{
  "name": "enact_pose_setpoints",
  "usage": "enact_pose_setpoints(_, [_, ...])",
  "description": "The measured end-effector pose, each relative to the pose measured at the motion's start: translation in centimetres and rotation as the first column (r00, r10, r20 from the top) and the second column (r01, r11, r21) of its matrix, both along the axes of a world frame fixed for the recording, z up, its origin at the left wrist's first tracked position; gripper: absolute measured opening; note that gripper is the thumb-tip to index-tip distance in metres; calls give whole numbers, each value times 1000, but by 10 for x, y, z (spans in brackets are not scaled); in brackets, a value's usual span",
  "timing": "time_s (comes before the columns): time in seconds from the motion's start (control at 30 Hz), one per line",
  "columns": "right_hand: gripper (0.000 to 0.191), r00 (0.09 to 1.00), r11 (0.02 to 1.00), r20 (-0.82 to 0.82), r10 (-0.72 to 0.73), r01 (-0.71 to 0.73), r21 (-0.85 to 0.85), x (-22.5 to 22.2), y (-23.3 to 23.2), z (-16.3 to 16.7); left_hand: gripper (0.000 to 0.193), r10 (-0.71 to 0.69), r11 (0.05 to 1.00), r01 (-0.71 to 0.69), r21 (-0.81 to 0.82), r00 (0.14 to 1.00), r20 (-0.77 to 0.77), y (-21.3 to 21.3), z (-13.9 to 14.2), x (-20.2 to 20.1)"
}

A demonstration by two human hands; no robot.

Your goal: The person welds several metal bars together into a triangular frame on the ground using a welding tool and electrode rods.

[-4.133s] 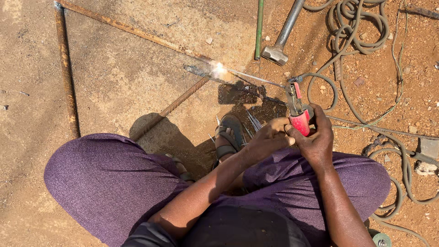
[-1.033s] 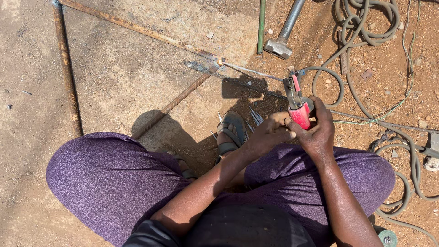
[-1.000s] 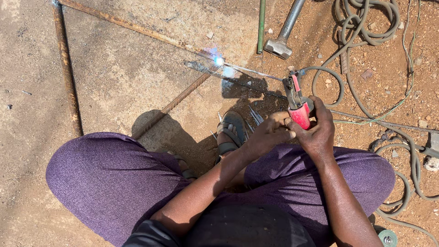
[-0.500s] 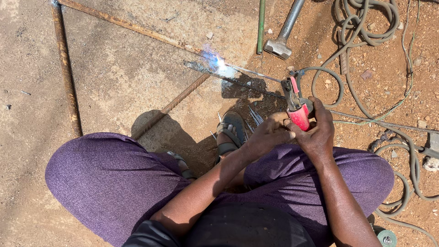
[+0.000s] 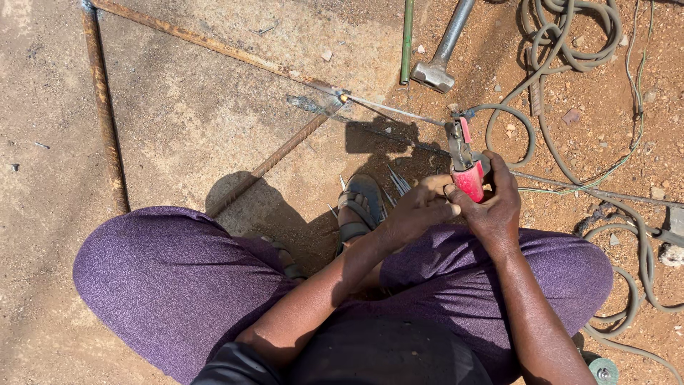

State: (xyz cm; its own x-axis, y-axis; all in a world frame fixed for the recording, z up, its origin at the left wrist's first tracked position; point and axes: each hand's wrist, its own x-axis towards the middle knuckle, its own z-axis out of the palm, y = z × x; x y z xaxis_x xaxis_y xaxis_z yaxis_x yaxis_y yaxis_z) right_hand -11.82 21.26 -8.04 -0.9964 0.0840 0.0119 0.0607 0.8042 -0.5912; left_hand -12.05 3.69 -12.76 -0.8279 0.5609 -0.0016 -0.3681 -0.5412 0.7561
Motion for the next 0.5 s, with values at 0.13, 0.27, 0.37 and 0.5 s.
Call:
enact_pose_setpoints(0.13, [88,1000,1000,2,4,-4,22,-1,-1,1,56,4,1000,-4,-2,996,84,1,-3,2])
enact_pose_setpoints(0.27, [87,999,1000,30,-23,23,10,-2,-2,3,54,-12,987,32,-157,992,124,2,-4,2])
enact_pose_setpoints(0.37, [86,1000,1000,17,-11,11,14,-3,-2,5,57,0,999,2,-43,999,38,0,-2,0])
enact_pose_setpoints(0.5, [89,1000,999,31,-3,4,-32,-4,-3,5,54,-18,990,23,-138,999,36,-3,5,-3])
